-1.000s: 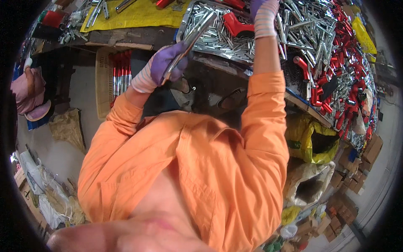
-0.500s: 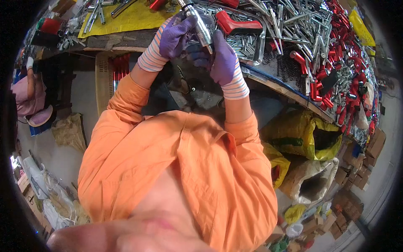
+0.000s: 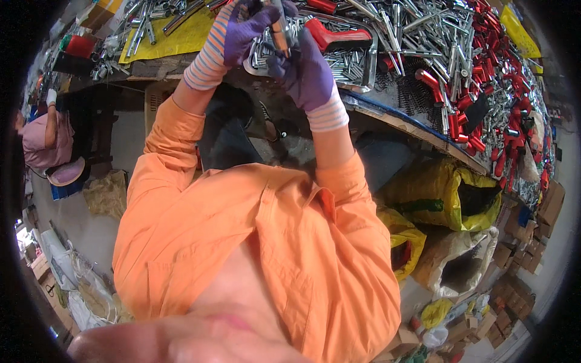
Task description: Assembling metal hardware components by fitting metal tubes into red plastic handles.
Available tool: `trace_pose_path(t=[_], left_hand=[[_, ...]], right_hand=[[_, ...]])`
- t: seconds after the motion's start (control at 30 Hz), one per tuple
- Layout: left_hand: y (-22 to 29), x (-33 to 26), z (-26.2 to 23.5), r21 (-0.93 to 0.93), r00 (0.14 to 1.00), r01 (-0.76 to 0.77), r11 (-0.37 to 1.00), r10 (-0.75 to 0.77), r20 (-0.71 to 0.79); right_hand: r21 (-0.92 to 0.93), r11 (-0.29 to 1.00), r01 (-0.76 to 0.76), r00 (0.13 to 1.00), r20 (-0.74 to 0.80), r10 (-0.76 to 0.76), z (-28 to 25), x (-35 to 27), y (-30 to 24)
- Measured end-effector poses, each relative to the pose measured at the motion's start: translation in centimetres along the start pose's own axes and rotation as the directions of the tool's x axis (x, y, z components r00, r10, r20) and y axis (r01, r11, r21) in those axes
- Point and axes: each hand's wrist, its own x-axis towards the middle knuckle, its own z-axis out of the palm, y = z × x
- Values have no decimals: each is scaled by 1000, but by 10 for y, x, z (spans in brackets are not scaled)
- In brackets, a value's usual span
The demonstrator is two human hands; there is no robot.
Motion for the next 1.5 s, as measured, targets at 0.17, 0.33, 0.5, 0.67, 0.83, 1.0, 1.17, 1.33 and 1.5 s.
trace_pose_path(t=[0.17,0.33,0.5,0.67,0.83,1.0,1.17,1.33,1.5], left_hand=[[-9,15,-22,-113,927,-352,929,363,92],[11,20,-24,-50,960,-255,966,259,103],[-1,34,-33,87,994,73,994,-65,-86],[-20,43,-42,107,991,92,990,-81,-106],[-21,48,-48,52,994,82,995,-78,-75],[-27,49,-53,-173,997,76,982,-75,8],[-44,55,-54,-169,977,-210,963,213,4],[-54,75,-56,-445,951,204,872,-285,-121],[-86,75,-71,-170,998,-32,985,22,-55]], right_hand=[[-57,983,174,971,-154,-181,27,12,6],[14,979,203,977,-67,-201,-4,38,9],[252,966,-59,981,192,10,-20,56,4],[390,903,-178,972,212,101,-9,64,-3],[201,979,12,983,-182,25,-14,66,0],[-467,871,150,900,-301,-316,5,50,-2],[-857,509,83,852,-204,-483,-20,42,9],[-894,-405,-192,871,35,-490,-11,22,-10],[-841,-529,-114,811,229,-538,-20,23,-9]])
